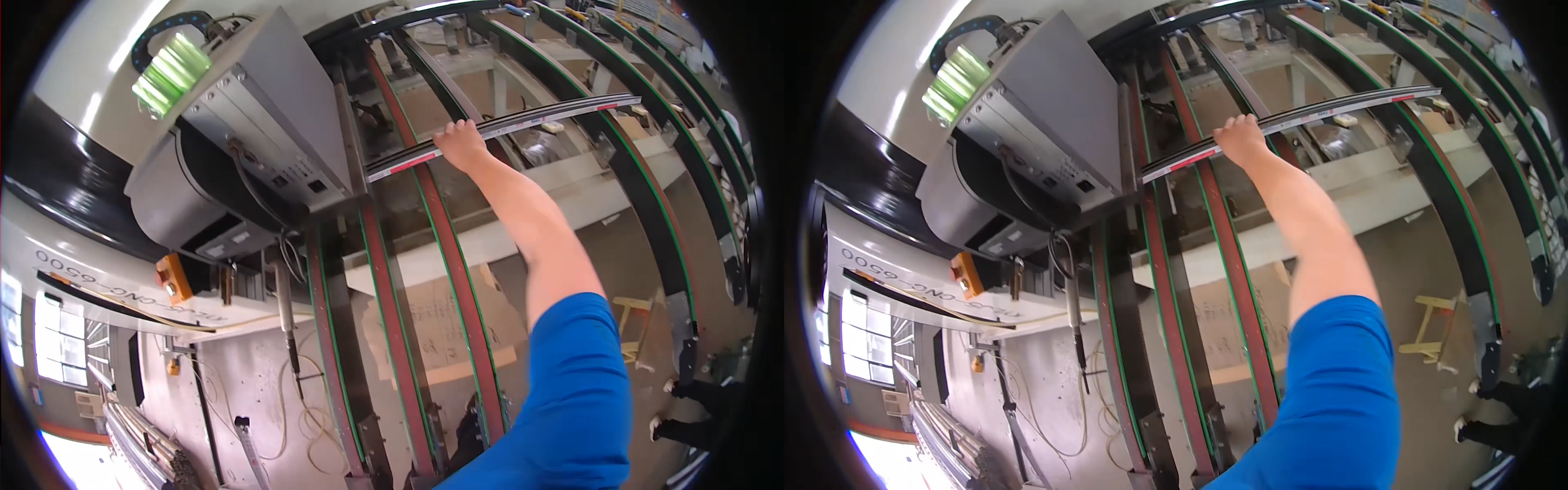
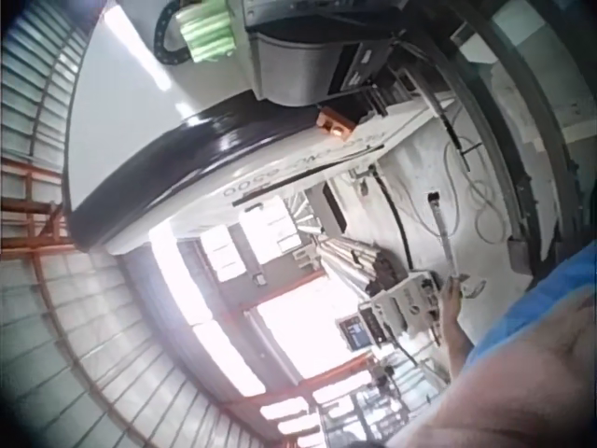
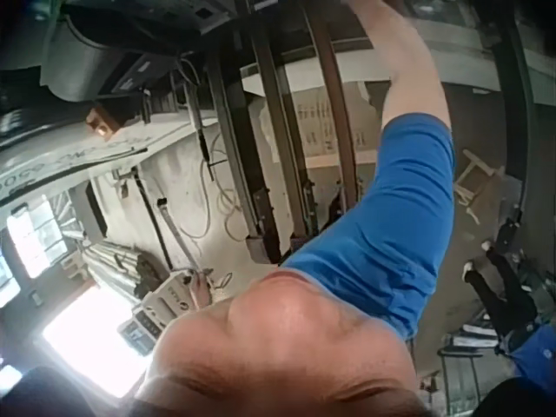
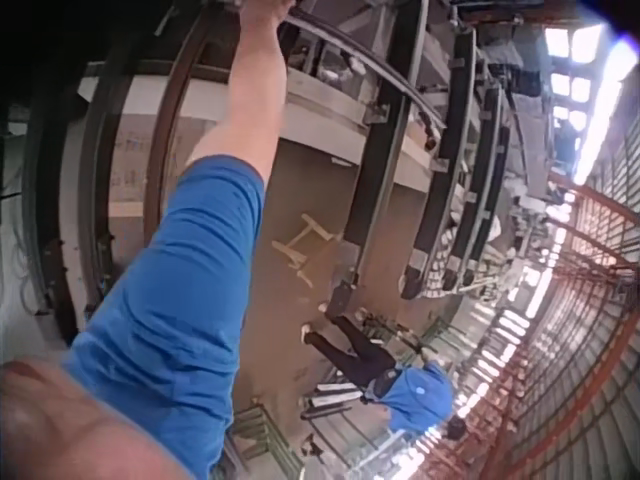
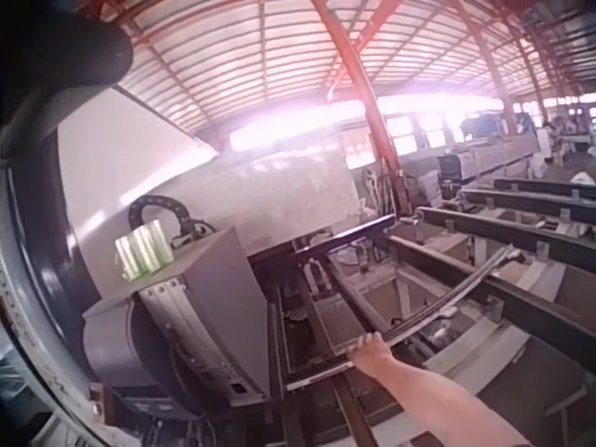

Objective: The recorder uses a computer interface to control a CNC machine and then uses a tape measure to verify the length of a metal extrusion.

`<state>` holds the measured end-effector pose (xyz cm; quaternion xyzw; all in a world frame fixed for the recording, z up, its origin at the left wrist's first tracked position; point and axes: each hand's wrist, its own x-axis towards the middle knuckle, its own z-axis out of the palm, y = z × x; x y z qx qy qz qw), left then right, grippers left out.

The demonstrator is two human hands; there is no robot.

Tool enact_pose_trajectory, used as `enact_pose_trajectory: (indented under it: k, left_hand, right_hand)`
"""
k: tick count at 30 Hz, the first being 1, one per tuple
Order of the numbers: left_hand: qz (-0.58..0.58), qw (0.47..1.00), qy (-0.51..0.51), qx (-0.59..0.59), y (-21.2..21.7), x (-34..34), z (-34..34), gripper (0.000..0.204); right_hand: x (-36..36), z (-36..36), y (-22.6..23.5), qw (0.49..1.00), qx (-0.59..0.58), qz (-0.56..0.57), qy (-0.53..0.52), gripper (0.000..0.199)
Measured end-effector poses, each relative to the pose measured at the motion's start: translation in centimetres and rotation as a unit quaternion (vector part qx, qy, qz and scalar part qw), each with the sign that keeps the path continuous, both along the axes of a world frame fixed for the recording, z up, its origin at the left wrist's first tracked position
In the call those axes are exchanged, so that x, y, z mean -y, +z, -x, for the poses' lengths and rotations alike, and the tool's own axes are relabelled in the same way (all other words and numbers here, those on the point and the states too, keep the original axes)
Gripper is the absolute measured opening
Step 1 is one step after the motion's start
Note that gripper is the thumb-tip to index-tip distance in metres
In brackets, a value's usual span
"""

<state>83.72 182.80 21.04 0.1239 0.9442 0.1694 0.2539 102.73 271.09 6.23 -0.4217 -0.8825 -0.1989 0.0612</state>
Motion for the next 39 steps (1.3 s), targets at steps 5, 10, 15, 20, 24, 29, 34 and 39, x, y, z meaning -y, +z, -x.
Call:
enact_pose_trajectory:
  k: [5,10,15,20,24,29,34,39]
  left_hand:
    - [-0.054,0.995,-0.088,0.010,0.4,-6.8,1.7,0.024]
    - [-0.172,0.973,-0.152,0.023,0.3,-8.9,2.2,0.020]
    - [-0.140,0.945,-0.286,0.079,-0.1,-10.8,2.5,0.026]
    - [-0.130,0.863,-0.487,0.043,-1.4,-9.1,4.1,0.026]
    - [-0.083,0.871,-0.481,0.060,-0.1,-7.6,3.2,0.027]
    - [-0.153,0.830,-0.531,0.077,-1.9,-5.9,2.0,0.024]
    - [-0.075,0.849,-0.513,0.097,-2.3,-5.5,-1.7,0.023]
    - [-0.074,0.831,-0.546,0.074,-3.8,-7.2,-6.5,0.023]
  right_hand:
    - [16.9,-9.7,-0.2,0.999,-0.029,0.028,0.003,0.022]
    - [37.3,-16.1,1.1,0.996,-0.062,0.052,-0.047,0.025]
    - [53.6,-20.0,0.6,0.984,-0.121,0.033,-0.125,0.040]
    - [63.2,-22.2,-0.2,0.973,-0.192,0.010,-0.125,0.044]
    - [67.8,-22.8,-0.1,0.961,-0.232,0.037,-0.145,0.046]
    - [71.2,-22.2,-0.4,0.952,-0.265,0.051,-0.142,0.045]
    - [75.7,-15.3,5.5,0.715,-0.525,0.446,-0.120,0.037]
    - [79.2,-9.1,5.4,0.279,-0.701,0.655,-0.053,0.037]
